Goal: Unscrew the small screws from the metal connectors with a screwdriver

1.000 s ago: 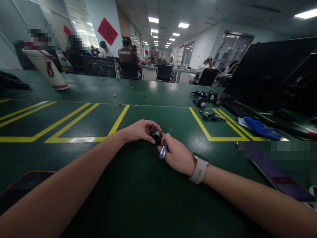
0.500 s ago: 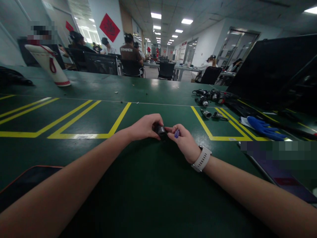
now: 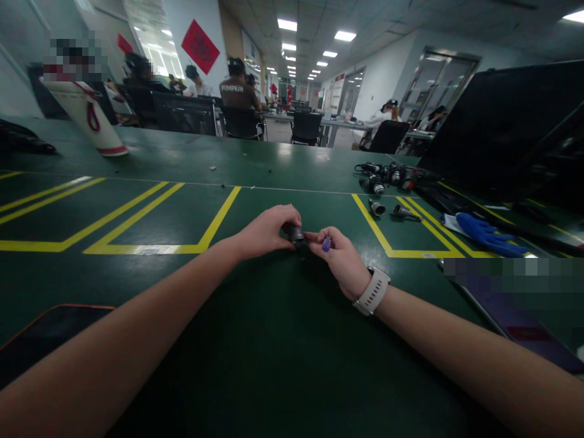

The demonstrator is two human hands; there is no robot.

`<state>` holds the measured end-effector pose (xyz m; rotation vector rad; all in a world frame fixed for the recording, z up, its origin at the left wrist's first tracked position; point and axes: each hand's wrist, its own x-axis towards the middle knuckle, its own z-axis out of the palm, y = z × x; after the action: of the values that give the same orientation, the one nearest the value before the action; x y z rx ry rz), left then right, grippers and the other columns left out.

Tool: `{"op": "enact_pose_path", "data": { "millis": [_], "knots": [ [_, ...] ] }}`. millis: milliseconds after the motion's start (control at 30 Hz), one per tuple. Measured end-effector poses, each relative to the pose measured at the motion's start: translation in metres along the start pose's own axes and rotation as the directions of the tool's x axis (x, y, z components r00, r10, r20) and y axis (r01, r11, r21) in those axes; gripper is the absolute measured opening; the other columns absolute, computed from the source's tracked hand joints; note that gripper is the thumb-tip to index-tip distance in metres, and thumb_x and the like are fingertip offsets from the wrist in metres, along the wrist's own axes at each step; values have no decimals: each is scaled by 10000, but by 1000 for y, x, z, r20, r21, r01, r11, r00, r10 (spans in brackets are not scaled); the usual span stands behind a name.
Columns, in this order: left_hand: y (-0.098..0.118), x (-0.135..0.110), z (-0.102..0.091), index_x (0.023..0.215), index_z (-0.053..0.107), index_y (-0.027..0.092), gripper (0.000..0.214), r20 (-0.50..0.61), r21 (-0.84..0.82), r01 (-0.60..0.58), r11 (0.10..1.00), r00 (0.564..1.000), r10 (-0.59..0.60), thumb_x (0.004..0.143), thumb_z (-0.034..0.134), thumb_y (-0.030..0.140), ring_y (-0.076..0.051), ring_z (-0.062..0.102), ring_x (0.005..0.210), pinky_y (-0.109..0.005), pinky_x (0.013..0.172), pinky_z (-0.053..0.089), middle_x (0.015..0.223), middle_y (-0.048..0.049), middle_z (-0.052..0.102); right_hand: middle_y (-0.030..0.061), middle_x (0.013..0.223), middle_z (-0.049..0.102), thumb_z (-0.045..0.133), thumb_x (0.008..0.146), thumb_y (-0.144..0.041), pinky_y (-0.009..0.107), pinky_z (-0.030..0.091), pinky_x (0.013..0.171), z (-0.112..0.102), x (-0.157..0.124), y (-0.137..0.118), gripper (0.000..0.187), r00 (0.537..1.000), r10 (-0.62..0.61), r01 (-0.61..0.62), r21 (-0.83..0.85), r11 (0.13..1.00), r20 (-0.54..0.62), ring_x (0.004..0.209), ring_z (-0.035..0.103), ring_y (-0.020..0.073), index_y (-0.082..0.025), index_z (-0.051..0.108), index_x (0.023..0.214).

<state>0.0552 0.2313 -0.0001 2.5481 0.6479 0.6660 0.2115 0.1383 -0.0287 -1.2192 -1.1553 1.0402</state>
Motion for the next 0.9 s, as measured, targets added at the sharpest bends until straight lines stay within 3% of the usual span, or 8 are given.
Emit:
{"op": "enact_pose_path", "data": {
  "millis": [100, 200, 300, 367, 500, 667, 800, 900],
  "knots": [
    [-12, -3, 7, 848, 573, 152, 364, -53, -307, 161, 938, 981, -186, 545, 775, 170, -181, 578, 807, -355, 735, 472, 900, -38, 590, 58, 1026, 625, 546, 724, -128, 389, 420, 907, 3, -2, 0, 153, 1000, 15, -15, 8, 1000, -17, 1062, 577, 196, -217, 422, 731],
    [-21, -3, 13, 865, 573, 140, 427, -158, -512, 297, 806, 890, -428, 516, 809, 210, -174, 597, 776, -369, 754, 476, 829, -31, 625, 83, 1101, 591, 525, 750, -121, 387, 404, 929, 8, -1, -1, 132, 999, 19, -20, -26, 999, -32, 1103, 547, 195, -215, 433, 752],
    [-25, 0, 16, 848, 563, 143, 430, -256, -703, 260, 662, 776, -576, 508, 818, 216, -159, 613, 767, -358, 779, 475, 815, -22, 647, 99, 1154, 569, 532, 775, -155, 393, 394, 935, 11, 3, -3, 106, 1000, 26, -26, -49, 998, -10, 1132, 524, 203, -212, 444, 774],
    [-26, 1, 16, 825, 559, 142, 396, -252, -797, 207, 567, 740, -624, 524, 811, 193, -136, 615, 717, -331, 751, 490, 809, -15, 650, 91, 1168, 569, 539, 792, -193, 393, 394, 939, 10, 5, -6, 105, 1000, 13, -12, -30, 999, 9, 1135, 522, 199, -218, 438, 778],
    [-24, 1, 16, 828, 558, 137, 335, -213, -871, 151, 468, 742, -635, 578, 781, 136, -131, 636, 705, -304, 703, 522, 821, -15, 648, 74, 1181, 560, 528, 807, -194, 390, 378, 960, 5, 1, -11, 93, 1000, 13, -13, -24, 1000, 16, 1161, 506, 189, -223, 444, 780],
    [-23, 0, 17, 867, 589, 124, 373, -196, -873, 158, 461, 753, -628, 550, 763, 31, -155, 648, 789, -314, 760, 527, 851, -26, 657, 69, 1158, 558, 527, 816, -209, 396, 359, 977, 12, -3, -6, 82, 996, 36, -30, -63, 998, 86, 1207, 469, 198, -224, 448, 796],
    [-20, 0, 15, 898, 623, 116, 388, -162, -893, 161, 420, 757, -633, 550, 727, -19, -144, 642, 798, -305, 804, 511, 861, -23, 657, 53, 1160, 576, 530, 827, -250, 364, 357, 986, 17, 6, -6, 84, 993, -79, 76, 35, 997, 84, 1188, 488, 178, -220, 462, 789],
    [-17, 0, 13, 917, 631, 102, 363, -116, -918, 170, 358, 748, -653, 590, 671, -52, -138, 649, 770, -295, 809, 505, 849, -34, 660, 50, 1011, 647, 497, 855, -340, 358, 425, 902, 8, 10, -11, 125, 983, -177, 169, 152, 974, 46, 977, 608, 165, -215, 504, 845]
  ]
}}
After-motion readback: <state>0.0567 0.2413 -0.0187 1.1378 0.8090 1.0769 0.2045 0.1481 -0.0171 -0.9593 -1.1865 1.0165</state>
